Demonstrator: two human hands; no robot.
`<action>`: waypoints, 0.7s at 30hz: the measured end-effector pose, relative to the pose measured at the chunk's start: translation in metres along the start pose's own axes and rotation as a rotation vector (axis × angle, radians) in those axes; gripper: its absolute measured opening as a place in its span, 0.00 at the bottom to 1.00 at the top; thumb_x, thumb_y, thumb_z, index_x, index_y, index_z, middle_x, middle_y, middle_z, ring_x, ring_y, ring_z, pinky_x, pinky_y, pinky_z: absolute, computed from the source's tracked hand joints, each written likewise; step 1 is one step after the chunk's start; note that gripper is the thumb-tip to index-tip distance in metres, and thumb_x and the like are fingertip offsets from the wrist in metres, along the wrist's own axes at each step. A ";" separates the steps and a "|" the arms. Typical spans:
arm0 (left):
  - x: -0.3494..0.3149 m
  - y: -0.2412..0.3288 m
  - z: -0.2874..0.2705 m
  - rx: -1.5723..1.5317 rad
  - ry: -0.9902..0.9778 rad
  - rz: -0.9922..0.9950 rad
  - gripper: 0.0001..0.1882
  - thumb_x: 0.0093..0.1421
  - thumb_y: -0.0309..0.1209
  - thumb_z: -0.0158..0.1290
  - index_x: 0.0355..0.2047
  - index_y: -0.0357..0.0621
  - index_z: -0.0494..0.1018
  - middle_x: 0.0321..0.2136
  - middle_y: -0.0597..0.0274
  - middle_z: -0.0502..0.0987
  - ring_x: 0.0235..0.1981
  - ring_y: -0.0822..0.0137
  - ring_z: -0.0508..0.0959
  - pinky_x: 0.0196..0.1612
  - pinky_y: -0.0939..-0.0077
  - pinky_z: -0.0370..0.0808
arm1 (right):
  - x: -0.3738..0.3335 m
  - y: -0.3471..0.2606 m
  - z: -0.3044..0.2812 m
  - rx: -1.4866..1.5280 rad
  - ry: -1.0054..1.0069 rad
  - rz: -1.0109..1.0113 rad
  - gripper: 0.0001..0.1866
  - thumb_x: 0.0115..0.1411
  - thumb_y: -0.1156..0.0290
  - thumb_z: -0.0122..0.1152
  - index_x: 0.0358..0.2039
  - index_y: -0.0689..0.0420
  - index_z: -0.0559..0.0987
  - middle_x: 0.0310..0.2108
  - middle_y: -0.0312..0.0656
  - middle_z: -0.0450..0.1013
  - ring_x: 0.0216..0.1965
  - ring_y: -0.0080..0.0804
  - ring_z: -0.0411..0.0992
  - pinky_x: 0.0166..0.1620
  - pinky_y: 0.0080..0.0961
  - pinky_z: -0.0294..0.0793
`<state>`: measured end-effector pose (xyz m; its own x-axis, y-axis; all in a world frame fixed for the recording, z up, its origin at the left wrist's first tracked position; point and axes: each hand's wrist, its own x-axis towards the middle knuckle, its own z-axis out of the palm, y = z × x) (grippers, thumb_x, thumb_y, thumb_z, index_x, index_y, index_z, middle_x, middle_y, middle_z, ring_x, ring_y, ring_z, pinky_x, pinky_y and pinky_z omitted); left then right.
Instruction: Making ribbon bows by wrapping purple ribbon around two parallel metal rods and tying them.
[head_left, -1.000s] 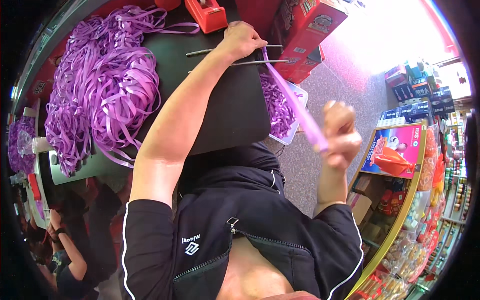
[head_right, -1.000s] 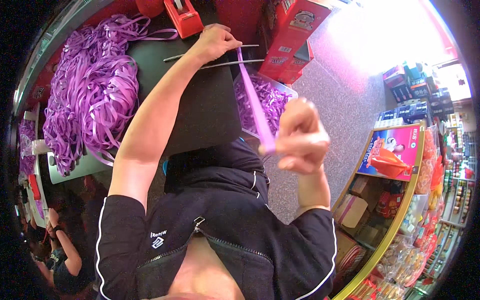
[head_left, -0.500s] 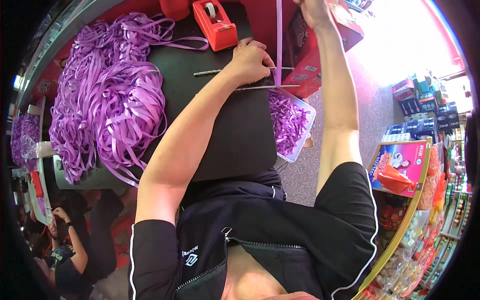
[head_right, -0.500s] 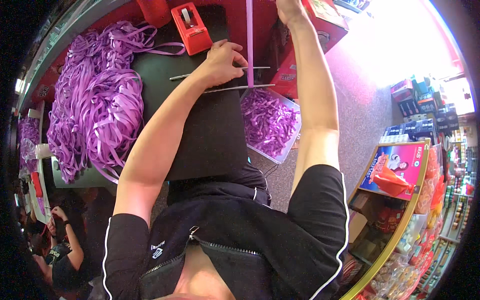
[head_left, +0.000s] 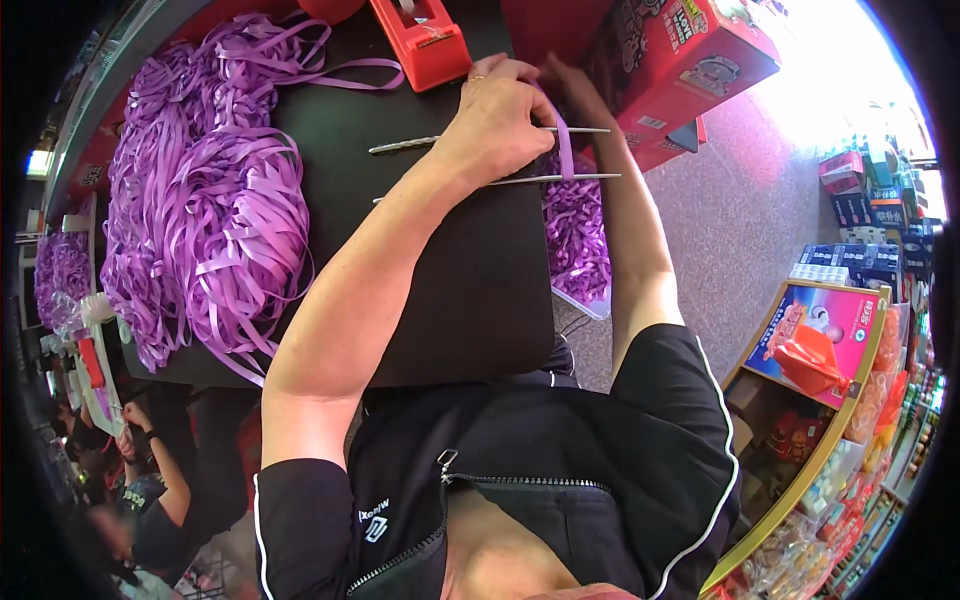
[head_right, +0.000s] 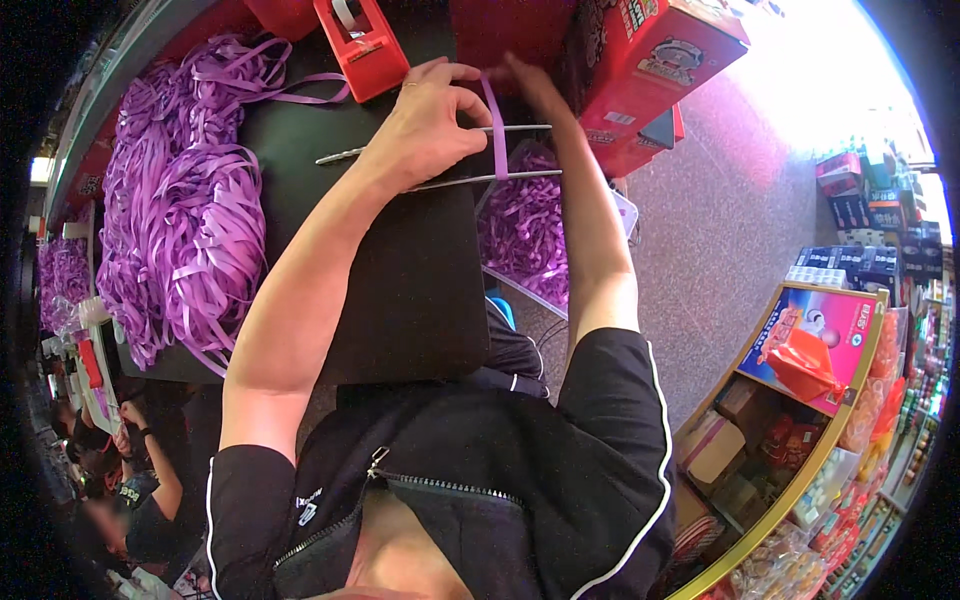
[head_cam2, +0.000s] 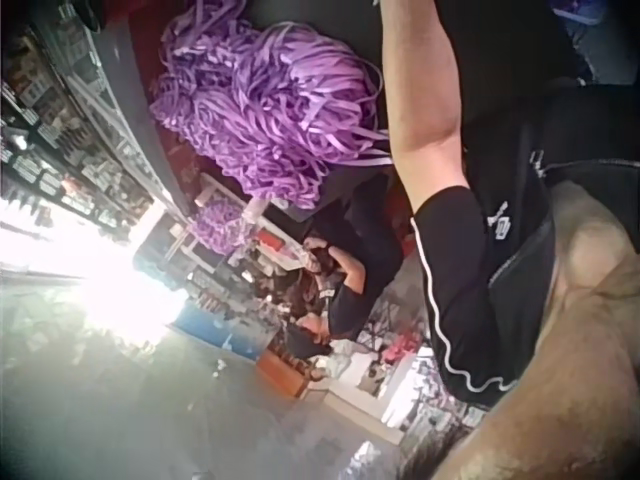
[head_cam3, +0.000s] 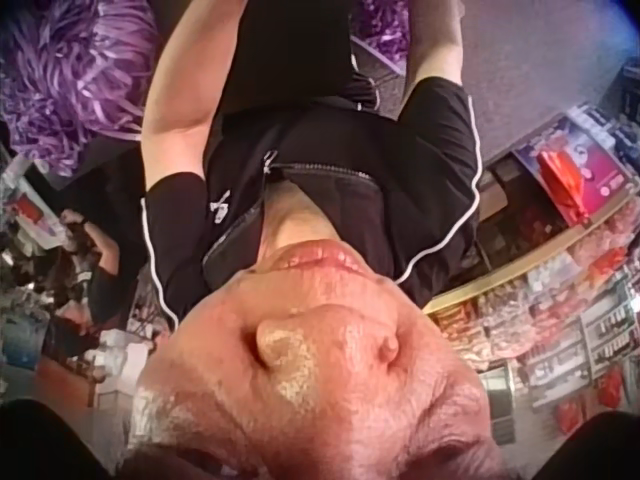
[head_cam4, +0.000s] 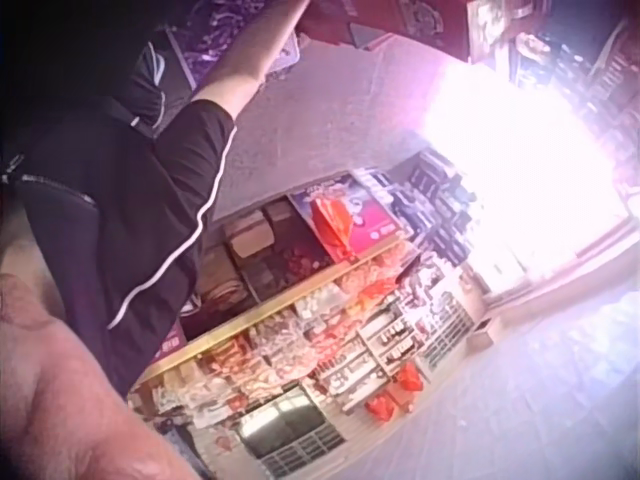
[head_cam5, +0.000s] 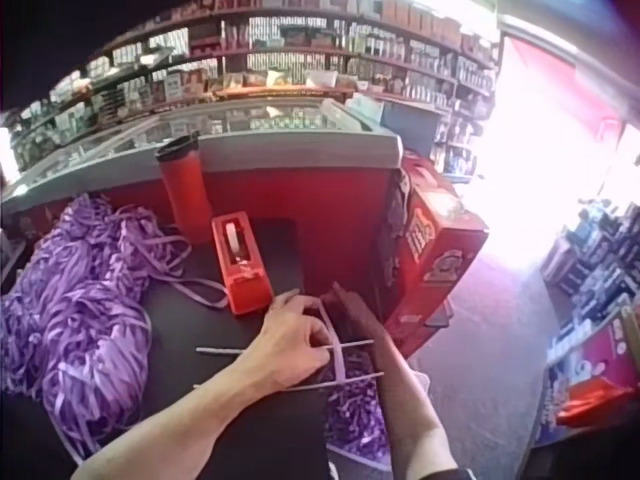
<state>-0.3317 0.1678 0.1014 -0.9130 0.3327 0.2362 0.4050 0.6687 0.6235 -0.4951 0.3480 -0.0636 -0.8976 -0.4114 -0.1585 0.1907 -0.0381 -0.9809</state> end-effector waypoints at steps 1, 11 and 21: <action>0.002 0.001 0.002 -0.014 0.021 0.016 0.11 0.43 0.29 0.57 0.30 0.46 0.80 0.55 0.54 0.66 0.62 0.50 0.56 0.63 0.61 0.54 | -0.007 0.018 -0.006 0.029 -0.067 0.023 0.25 0.67 0.53 0.38 0.42 0.57 0.80 0.45 0.41 0.75 0.48 0.29 0.68 0.54 0.30 0.62; 0.003 0.000 0.009 0.063 0.061 0.044 0.10 0.43 0.32 0.58 0.29 0.54 0.82 0.56 0.54 0.67 0.61 0.50 0.58 0.63 0.60 0.55 | -0.247 0.095 0.052 -0.609 0.163 -0.287 0.21 0.69 0.62 0.34 0.35 0.63 0.75 0.39 0.45 0.69 0.46 0.41 0.66 0.53 0.30 0.61; 0.006 -0.004 0.010 0.088 0.059 0.078 0.11 0.42 0.32 0.56 0.29 0.55 0.83 0.55 0.52 0.69 0.59 0.51 0.61 0.61 0.61 0.58 | -0.348 -0.012 0.123 -0.485 0.323 -0.481 0.22 0.63 0.54 0.44 0.33 0.56 0.83 0.31 0.38 0.64 0.40 0.33 0.61 0.49 0.31 0.58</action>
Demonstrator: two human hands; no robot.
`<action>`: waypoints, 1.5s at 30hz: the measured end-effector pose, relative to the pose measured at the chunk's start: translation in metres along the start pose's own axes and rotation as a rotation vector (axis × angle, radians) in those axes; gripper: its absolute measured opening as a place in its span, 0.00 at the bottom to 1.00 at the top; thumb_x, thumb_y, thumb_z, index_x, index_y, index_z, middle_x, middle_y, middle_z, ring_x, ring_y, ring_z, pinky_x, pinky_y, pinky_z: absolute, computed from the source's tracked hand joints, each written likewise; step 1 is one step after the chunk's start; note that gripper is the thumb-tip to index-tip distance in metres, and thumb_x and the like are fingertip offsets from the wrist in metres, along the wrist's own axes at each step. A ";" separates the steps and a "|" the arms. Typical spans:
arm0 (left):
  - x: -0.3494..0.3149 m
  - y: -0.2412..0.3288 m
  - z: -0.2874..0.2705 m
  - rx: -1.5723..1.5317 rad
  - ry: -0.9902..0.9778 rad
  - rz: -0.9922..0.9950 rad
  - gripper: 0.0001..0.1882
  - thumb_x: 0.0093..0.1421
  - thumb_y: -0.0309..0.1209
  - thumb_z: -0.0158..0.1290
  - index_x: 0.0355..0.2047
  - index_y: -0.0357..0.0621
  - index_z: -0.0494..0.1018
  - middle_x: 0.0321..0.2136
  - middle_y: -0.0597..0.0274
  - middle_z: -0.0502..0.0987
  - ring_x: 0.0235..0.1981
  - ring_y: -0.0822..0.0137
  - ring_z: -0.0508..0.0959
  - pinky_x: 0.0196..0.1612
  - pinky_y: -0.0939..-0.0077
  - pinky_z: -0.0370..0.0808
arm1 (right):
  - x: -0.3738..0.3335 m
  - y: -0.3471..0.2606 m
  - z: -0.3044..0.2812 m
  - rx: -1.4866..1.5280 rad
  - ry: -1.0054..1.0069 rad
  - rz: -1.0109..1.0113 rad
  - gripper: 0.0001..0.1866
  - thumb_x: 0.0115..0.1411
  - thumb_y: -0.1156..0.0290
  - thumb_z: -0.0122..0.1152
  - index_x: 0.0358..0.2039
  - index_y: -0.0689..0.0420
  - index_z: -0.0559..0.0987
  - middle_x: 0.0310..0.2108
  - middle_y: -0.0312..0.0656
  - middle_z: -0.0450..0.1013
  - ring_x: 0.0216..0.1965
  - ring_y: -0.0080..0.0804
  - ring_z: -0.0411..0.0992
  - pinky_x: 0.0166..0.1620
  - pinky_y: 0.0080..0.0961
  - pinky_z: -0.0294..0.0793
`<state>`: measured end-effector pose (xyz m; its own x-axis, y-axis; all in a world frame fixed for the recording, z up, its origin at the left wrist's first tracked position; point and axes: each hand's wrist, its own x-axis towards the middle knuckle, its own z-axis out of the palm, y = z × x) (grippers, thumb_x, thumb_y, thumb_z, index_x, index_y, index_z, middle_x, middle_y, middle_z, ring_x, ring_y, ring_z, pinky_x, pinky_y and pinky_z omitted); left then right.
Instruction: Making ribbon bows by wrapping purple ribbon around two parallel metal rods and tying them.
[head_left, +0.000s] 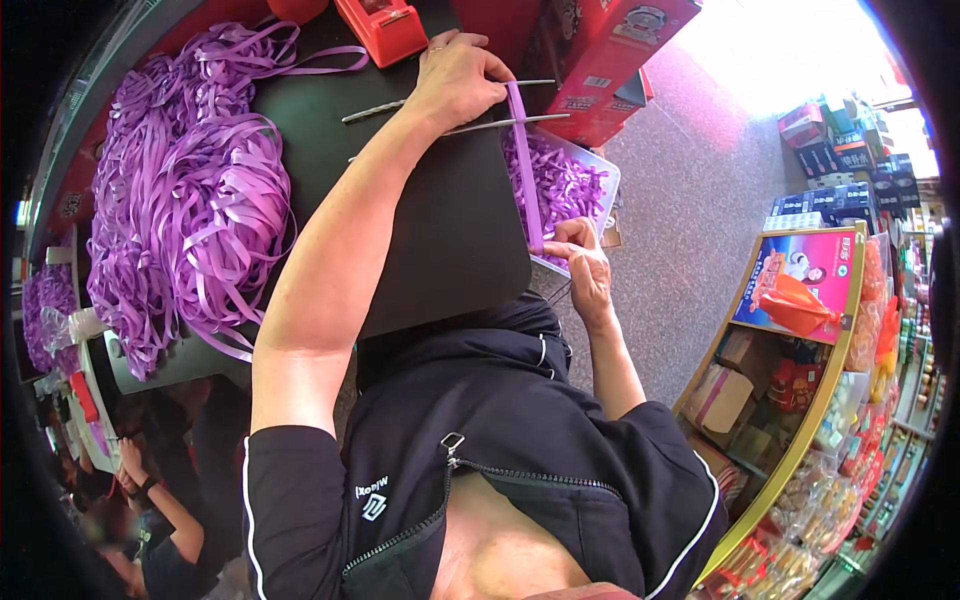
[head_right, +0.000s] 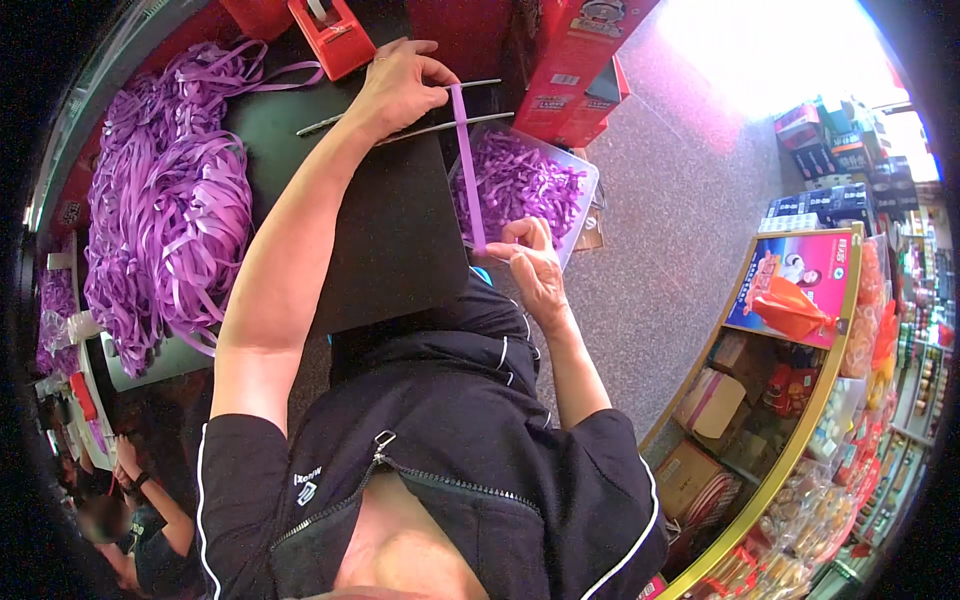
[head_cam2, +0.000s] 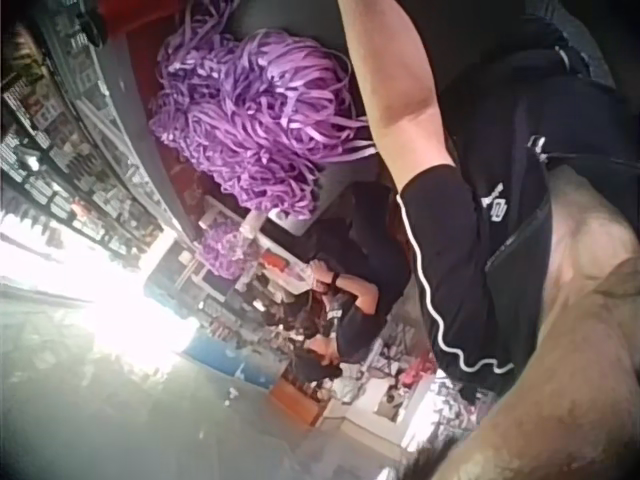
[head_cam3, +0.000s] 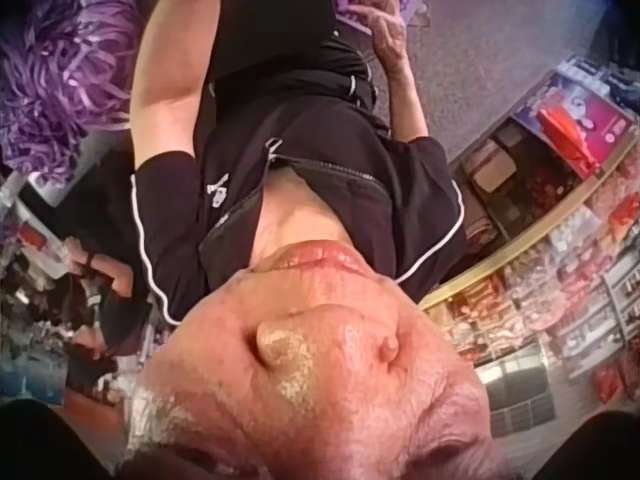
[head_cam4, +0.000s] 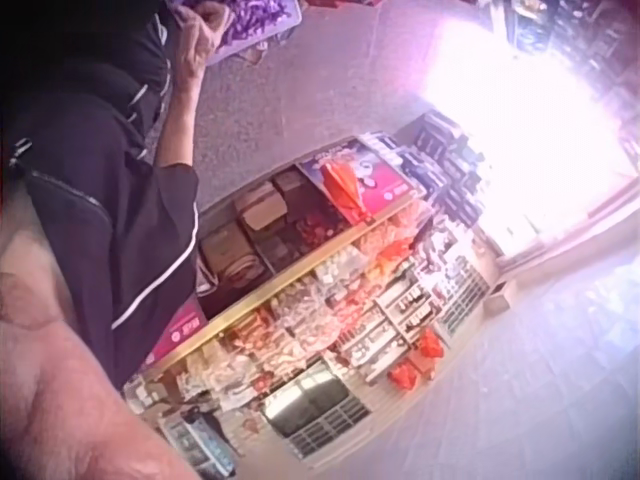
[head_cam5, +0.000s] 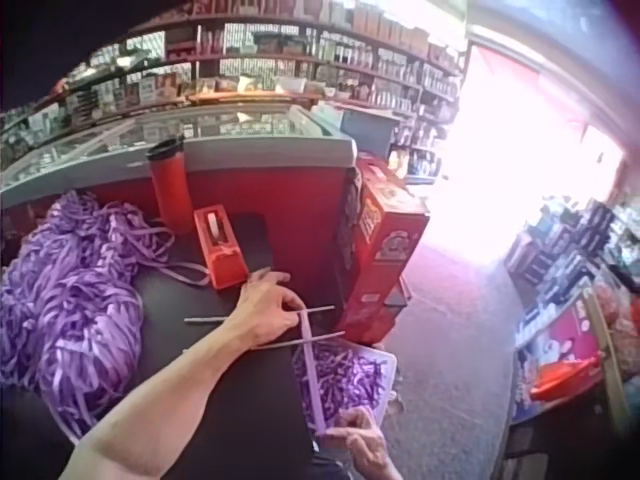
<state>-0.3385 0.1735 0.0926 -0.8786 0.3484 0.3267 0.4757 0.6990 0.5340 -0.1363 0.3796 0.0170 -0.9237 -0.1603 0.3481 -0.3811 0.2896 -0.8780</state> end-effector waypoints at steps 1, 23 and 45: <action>0.000 0.001 -0.001 0.002 -0.011 -0.008 0.12 0.42 0.32 0.56 0.29 0.55 0.83 0.55 0.52 0.69 0.59 0.51 0.61 0.61 0.61 0.57 | 0.001 -0.006 -0.001 -0.008 0.004 -0.005 0.22 0.63 0.54 0.44 0.33 0.56 0.83 0.31 0.38 0.64 0.40 0.33 0.61 0.49 0.31 0.58; -0.002 -0.002 -0.001 -0.005 -0.040 -0.049 0.14 0.43 0.34 0.57 0.33 0.56 0.82 0.56 0.54 0.67 0.61 0.48 0.57 0.63 0.57 0.53 | 0.138 -0.065 -0.024 0.239 0.009 -0.400 0.38 0.67 0.45 0.30 0.29 0.65 0.82 0.29 0.37 0.64 0.32 0.26 0.61 0.39 0.22 0.59; -0.005 0.001 -0.005 -0.060 0.046 -0.028 0.11 0.39 0.32 0.59 0.26 0.46 0.82 0.54 0.50 0.68 0.59 0.48 0.60 0.61 0.61 0.57 | 0.250 0.071 0.003 0.066 -0.194 0.146 0.32 0.66 0.51 0.34 0.33 0.66 0.81 0.35 0.42 0.77 0.42 0.33 0.70 0.50 0.28 0.63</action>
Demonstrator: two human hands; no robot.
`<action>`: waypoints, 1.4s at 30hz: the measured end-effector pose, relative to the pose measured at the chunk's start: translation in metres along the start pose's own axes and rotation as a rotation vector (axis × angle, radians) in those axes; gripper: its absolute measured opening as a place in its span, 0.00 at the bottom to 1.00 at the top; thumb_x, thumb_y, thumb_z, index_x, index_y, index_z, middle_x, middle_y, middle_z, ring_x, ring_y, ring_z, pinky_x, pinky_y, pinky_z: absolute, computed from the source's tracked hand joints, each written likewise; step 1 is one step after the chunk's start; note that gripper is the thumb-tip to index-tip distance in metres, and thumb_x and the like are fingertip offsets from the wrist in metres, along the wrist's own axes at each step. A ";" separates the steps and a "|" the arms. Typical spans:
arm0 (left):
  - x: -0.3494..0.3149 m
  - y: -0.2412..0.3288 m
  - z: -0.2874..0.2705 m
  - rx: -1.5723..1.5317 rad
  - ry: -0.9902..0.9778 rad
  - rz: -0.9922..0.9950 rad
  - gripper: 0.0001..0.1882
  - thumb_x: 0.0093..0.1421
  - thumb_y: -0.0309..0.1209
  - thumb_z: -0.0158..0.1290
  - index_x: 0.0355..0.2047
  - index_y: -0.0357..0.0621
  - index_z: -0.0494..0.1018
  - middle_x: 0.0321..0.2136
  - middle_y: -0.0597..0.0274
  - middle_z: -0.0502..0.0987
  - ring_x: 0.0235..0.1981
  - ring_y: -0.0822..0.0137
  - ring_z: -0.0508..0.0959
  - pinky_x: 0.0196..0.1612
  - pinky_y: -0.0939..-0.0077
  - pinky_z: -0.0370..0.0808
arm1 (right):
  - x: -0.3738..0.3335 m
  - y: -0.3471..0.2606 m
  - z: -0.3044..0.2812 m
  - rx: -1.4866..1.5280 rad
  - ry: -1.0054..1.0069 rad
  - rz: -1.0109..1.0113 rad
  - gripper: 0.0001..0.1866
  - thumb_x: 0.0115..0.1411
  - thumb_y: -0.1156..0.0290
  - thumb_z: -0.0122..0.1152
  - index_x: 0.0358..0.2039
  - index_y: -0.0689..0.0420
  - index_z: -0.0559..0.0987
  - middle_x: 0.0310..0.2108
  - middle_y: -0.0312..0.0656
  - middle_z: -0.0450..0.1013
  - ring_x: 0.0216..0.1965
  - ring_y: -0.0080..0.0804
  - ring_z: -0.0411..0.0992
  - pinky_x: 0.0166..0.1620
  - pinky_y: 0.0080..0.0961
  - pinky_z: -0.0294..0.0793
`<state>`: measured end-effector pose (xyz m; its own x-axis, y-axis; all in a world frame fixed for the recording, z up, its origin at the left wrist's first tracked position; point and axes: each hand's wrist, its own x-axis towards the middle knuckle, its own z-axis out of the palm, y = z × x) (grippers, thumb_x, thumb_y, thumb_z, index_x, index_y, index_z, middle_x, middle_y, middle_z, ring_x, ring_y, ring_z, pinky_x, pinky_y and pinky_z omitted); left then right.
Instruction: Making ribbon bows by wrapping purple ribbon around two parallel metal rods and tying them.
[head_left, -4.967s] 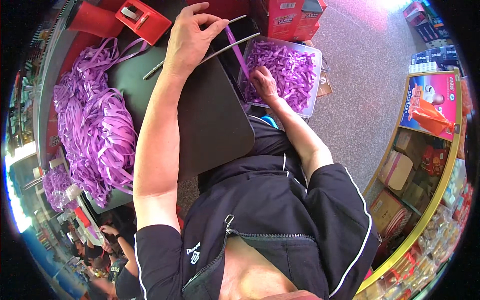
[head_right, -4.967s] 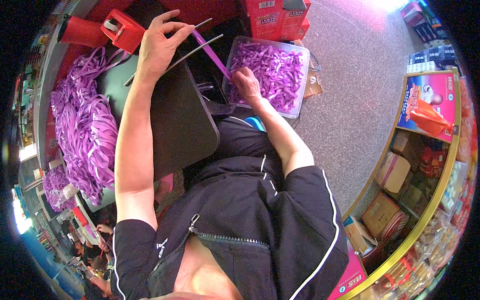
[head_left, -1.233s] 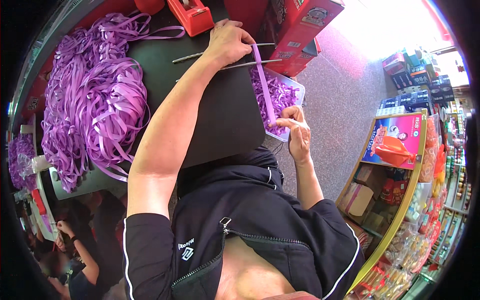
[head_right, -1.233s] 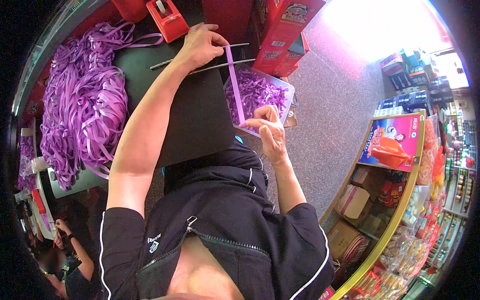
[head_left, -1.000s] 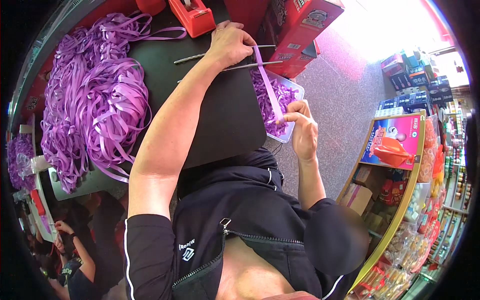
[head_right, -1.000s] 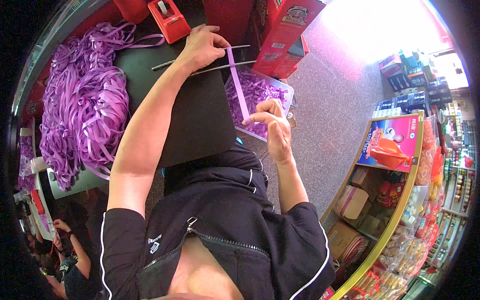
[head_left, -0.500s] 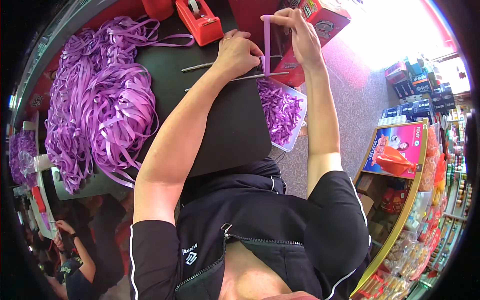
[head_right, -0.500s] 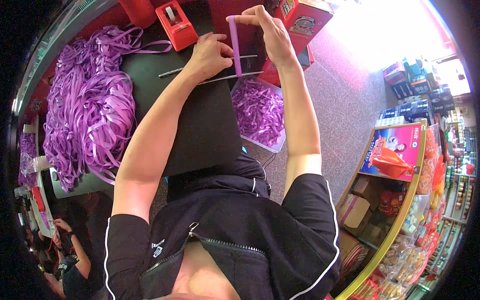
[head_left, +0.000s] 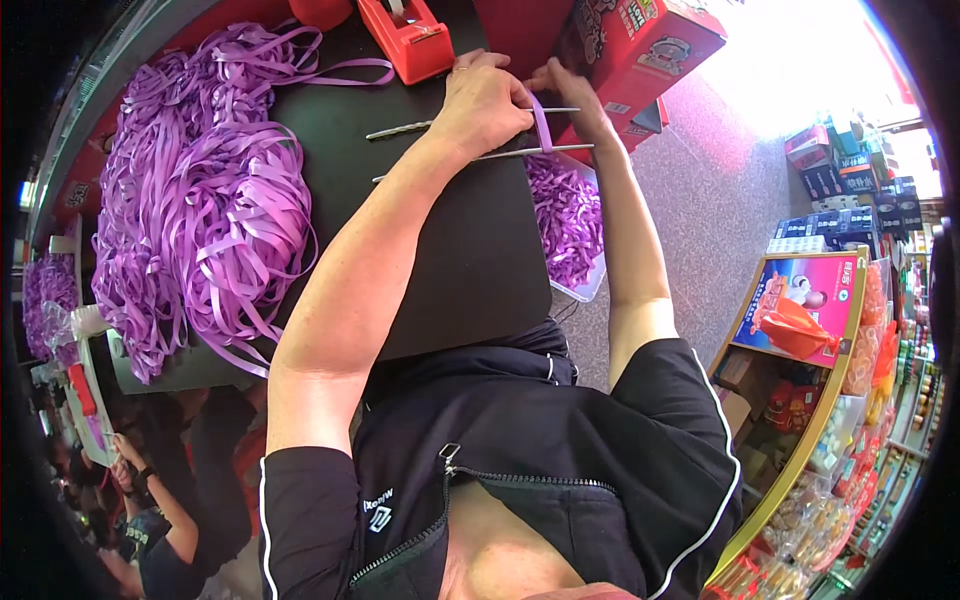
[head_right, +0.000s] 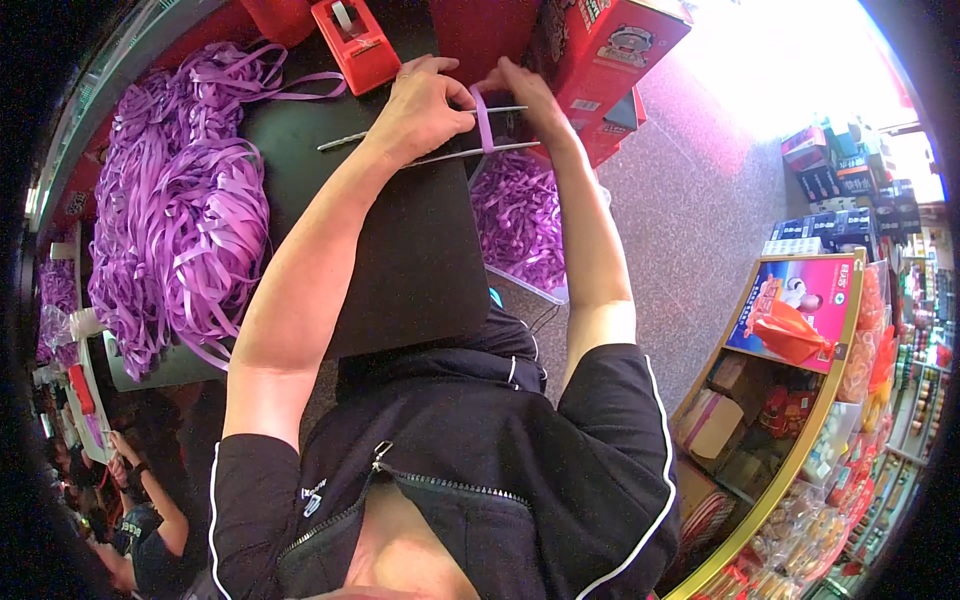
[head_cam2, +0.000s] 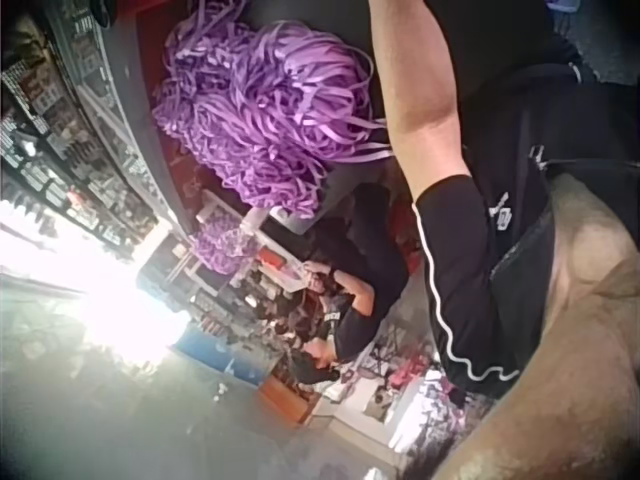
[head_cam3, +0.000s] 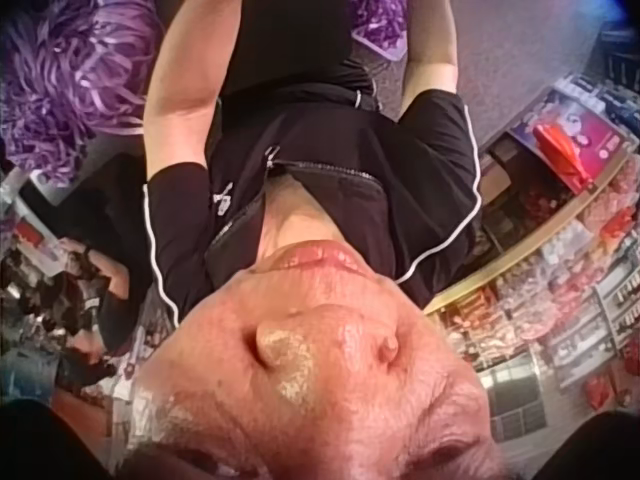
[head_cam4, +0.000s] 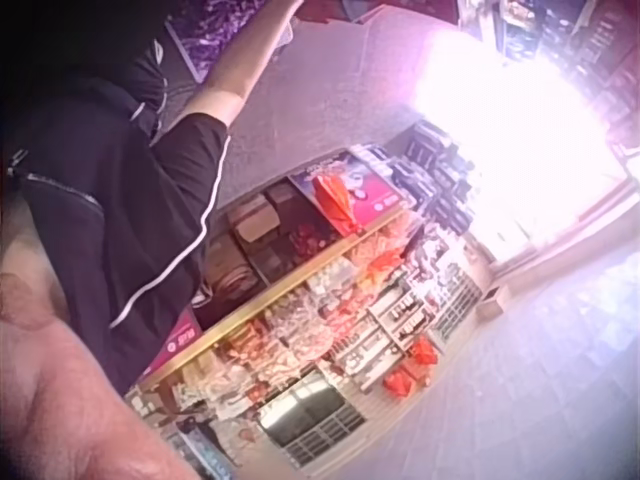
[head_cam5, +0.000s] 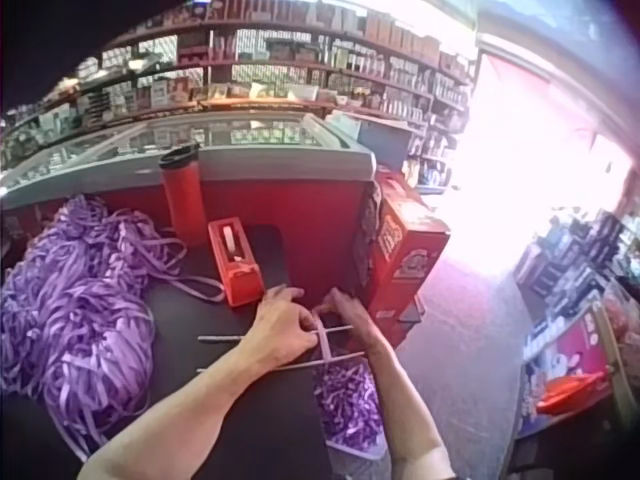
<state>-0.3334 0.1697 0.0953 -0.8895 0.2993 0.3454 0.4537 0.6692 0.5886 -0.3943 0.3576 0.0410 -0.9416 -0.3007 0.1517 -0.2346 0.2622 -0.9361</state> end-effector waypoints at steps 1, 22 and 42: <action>0.001 0.000 0.001 -0.002 -0.001 0.003 0.11 0.39 0.32 0.59 0.26 0.46 0.82 0.54 0.50 0.68 0.59 0.48 0.60 0.61 0.61 0.57 | -0.004 0.010 0.002 0.074 -0.023 0.065 0.31 0.66 0.52 0.34 0.30 0.65 0.80 0.32 0.42 0.77 0.38 0.32 0.71 0.47 0.28 0.65; 0.010 0.012 -0.008 0.138 -0.273 -0.023 0.16 0.45 0.37 0.55 0.36 0.57 0.81 0.56 0.50 0.67 0.63 0.49 0.56 0.64 0.58 0.51 | -0.150 -0.073 0.020 0.245 0.056 0.216 0.27 0.67 0.50 0.41 0.43 0.61 0.80 0.35 0.37 0.73 0.38 0.23 0.64 0.47 0.23 0.62; -0.067 0.079 -0.018 -1.779 -0.378 -0.718 0.23 0.65 0.48 0.39 0.49 0.43 0.63 0.40 0.44 0.75 0.38 0.57 0.73 0.50 0.60 0.64 | -0.134 -0.085 0.010 0.385 0.013 0.468 0.29 0.64 0.42 0.40 0.36 0.54 0.82 0.23 0.24 0.68 0.24 0.15 0.60 0.30 0.16 0.54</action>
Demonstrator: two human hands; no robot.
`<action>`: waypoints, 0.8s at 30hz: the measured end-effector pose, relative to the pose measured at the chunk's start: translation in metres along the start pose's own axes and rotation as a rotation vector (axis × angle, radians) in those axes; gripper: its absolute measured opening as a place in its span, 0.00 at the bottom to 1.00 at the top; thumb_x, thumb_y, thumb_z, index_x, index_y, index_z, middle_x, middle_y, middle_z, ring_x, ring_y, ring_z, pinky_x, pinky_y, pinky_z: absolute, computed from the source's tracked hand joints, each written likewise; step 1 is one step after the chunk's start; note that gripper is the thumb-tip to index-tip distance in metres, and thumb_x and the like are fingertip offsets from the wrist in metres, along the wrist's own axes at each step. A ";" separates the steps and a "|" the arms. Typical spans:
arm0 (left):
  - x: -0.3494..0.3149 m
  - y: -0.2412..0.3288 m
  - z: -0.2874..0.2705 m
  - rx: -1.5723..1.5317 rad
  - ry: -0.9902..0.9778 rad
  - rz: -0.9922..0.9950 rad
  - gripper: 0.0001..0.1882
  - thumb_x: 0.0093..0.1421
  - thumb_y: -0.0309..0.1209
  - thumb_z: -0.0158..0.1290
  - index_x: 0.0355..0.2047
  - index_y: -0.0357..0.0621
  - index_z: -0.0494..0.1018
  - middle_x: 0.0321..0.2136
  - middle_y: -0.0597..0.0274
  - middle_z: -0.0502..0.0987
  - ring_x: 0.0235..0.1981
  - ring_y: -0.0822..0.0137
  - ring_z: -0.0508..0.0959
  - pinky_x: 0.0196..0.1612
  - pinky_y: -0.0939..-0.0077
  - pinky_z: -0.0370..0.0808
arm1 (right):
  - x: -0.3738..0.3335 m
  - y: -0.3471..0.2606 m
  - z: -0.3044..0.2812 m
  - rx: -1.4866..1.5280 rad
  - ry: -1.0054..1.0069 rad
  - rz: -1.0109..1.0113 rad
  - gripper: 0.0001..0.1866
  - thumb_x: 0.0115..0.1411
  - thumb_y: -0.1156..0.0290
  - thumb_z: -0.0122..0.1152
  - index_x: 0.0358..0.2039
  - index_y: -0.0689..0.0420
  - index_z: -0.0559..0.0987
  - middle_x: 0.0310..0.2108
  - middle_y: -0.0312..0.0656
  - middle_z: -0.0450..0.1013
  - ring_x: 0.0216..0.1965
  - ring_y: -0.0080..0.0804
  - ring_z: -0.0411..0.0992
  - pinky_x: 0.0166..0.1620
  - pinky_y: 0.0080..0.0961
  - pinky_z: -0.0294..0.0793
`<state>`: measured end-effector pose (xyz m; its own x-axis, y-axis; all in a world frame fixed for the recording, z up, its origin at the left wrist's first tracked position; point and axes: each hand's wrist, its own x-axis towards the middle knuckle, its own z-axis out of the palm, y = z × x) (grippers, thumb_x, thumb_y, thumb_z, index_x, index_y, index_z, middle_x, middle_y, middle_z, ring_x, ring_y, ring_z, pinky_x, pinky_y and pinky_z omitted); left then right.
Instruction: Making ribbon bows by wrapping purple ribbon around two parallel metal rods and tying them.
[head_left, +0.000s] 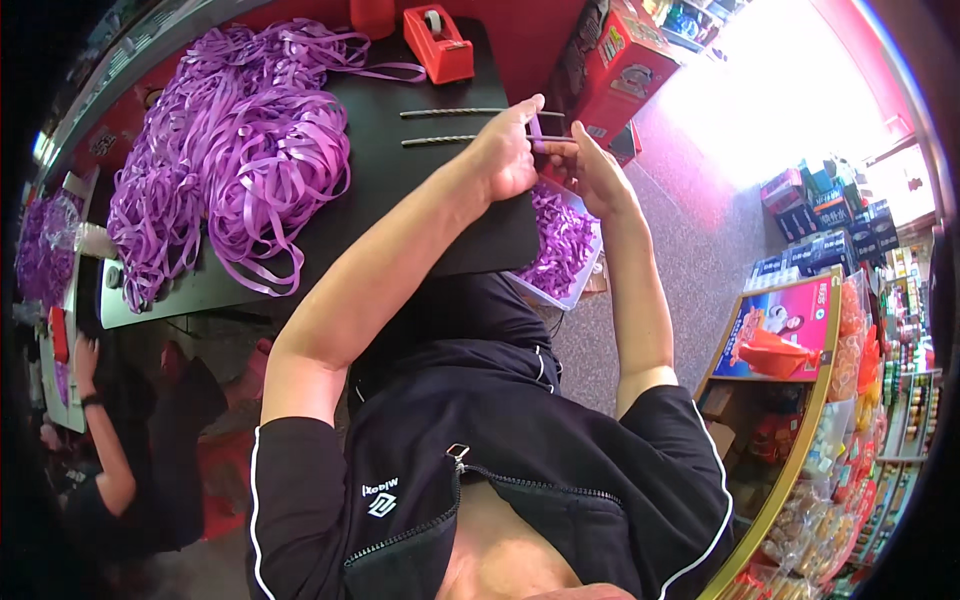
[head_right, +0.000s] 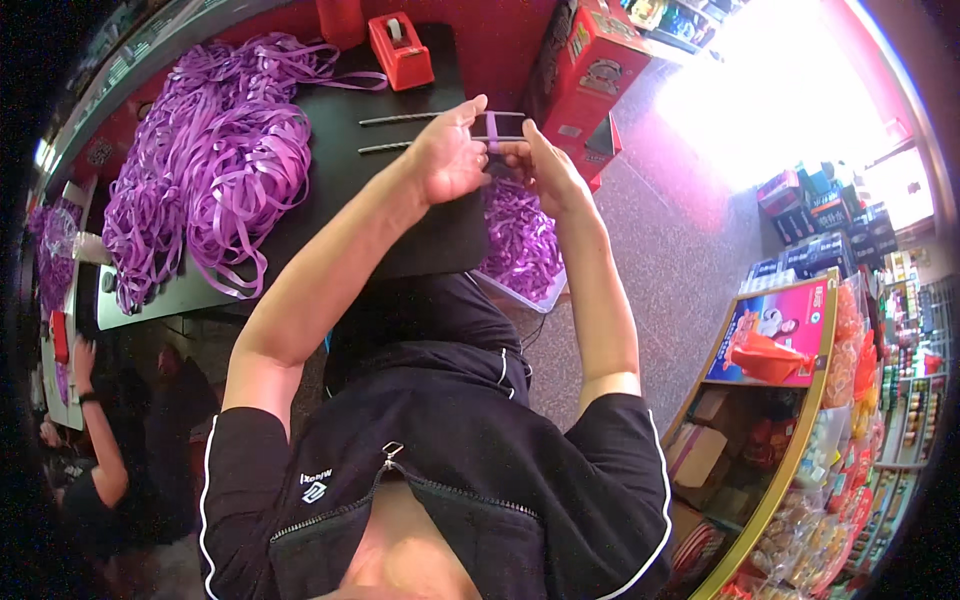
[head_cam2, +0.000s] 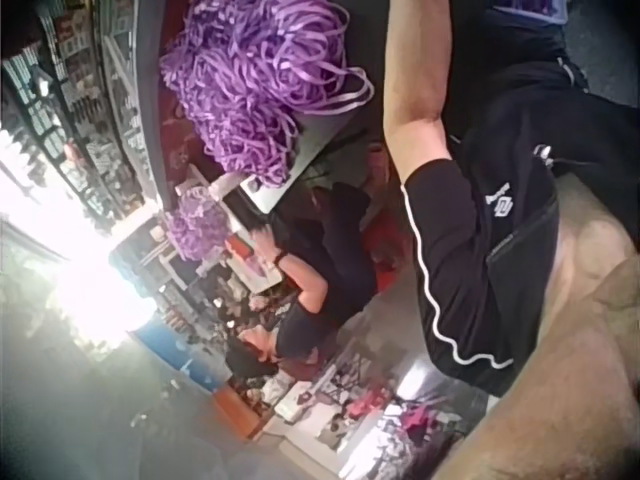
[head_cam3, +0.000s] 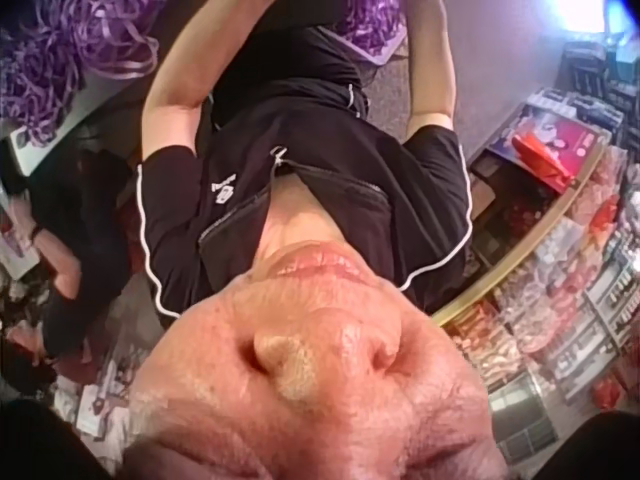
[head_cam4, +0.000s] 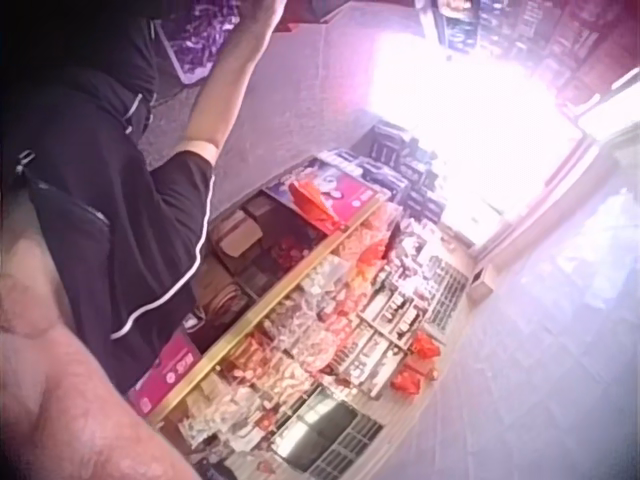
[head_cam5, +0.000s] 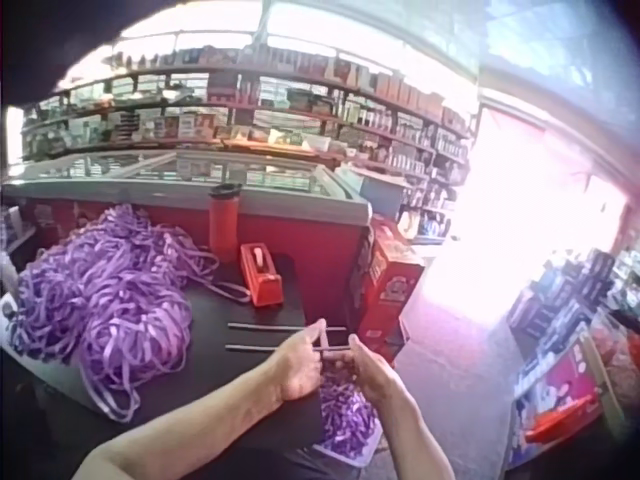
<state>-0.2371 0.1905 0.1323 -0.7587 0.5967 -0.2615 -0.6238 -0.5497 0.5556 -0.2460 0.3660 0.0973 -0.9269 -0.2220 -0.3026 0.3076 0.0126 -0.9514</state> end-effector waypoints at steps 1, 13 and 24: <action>0.009 0.000 -0.011 -0.060 -0.051 0.005 0.25 0.64 0.51 0.39 0.51 0.45 0.61 0.40 0.42 0.75 0.38 0.55 0.73 0.51 0.61 0.63 | -0.002 -0.001 0.003 0.006 0.005 -0.007 0.29 0.64 0.42 0.40 0.37 0.54 0.82 0.23 0.24 0.67 0.24 0.14 0.59 0.29 0.16 0.54; -0.002 -0.005 -0.011 -0.211 -0.026 0.188 0.46 0.59 0.62 0.40 0.66 0.66 0.25 0.62 0.26 0.25 0.66 0.40 0.27 0.65 0.51 0.26 | -0.019 -0.057 0.045 -0.697 0.363 -0.857 0.12 0.61 0.64 0.56 0.39 0.57 0.81 0.32 0.45 0.78 0.32 0.31 0.75 0.39 0.24 0.71; 0.018 -0.014 -0.017 -0.199 -0.059 0.205 0.52 0.52 0.67 0.44 0.67 0.66 0.29 0.64 0.34 0.24 0.67 0.48 0.26 0.63 0.56 0.21 | 0.172 -0.132 0.100 -0.761 0.038 -0.324 0.15 0.59 0.59 0.58 0.33 0.58 0.83 0.30 0.39 0.78 0.37 0.24 0.72 0.49 0.22 0.64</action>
<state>-0.2450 0.1989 0.1059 -0.8642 0.4909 -0.1105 -0.4876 -0.7629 0.4247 -0.4243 0.2282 0.1767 -0.9556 -0.2948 0.0044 -0.1928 0.6134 -0.7659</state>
